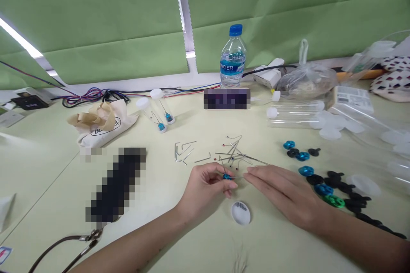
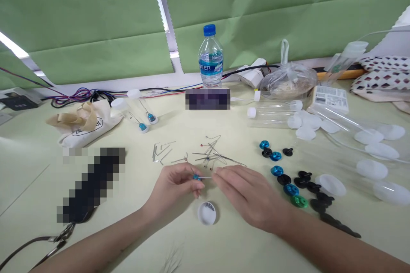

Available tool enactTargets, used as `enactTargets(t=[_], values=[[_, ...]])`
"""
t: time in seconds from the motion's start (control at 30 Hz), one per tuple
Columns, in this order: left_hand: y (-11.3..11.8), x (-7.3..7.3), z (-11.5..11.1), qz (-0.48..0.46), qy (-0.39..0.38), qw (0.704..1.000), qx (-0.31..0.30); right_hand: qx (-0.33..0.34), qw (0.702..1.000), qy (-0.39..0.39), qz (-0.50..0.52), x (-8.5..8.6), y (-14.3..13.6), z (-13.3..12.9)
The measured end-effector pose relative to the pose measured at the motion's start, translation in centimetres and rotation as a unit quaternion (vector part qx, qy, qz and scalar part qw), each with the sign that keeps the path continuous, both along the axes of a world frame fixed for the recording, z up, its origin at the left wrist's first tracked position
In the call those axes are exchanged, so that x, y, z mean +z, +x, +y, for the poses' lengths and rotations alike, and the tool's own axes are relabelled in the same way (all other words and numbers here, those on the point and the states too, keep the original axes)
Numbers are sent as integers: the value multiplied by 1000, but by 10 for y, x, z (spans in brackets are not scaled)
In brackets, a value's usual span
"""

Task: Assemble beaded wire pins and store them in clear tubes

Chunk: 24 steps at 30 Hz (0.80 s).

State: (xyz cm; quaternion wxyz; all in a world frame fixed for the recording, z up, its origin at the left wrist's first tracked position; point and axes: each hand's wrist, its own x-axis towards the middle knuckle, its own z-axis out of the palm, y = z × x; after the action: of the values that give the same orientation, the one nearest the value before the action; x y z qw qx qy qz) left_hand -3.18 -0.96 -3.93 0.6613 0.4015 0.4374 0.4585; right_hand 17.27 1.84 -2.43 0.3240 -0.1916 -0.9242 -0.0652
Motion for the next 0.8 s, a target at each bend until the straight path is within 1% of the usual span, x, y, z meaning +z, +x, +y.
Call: enactTargets(t=[0.2,0.27,0.6,0.8], values=[[0,-2,-1,19,6,1000,7,20,1000,8,1,-13,7,-1],[0,-2,-1,28,12,1000,7,22,1000,6,-1,-15,9,-2],[1,-1,-4,52,29,998,5,-1,1000,-1,-3,-3,2,-4],[1,0,-5,50,43,998,1,-1,1000,5,3,-8,4,-4]])
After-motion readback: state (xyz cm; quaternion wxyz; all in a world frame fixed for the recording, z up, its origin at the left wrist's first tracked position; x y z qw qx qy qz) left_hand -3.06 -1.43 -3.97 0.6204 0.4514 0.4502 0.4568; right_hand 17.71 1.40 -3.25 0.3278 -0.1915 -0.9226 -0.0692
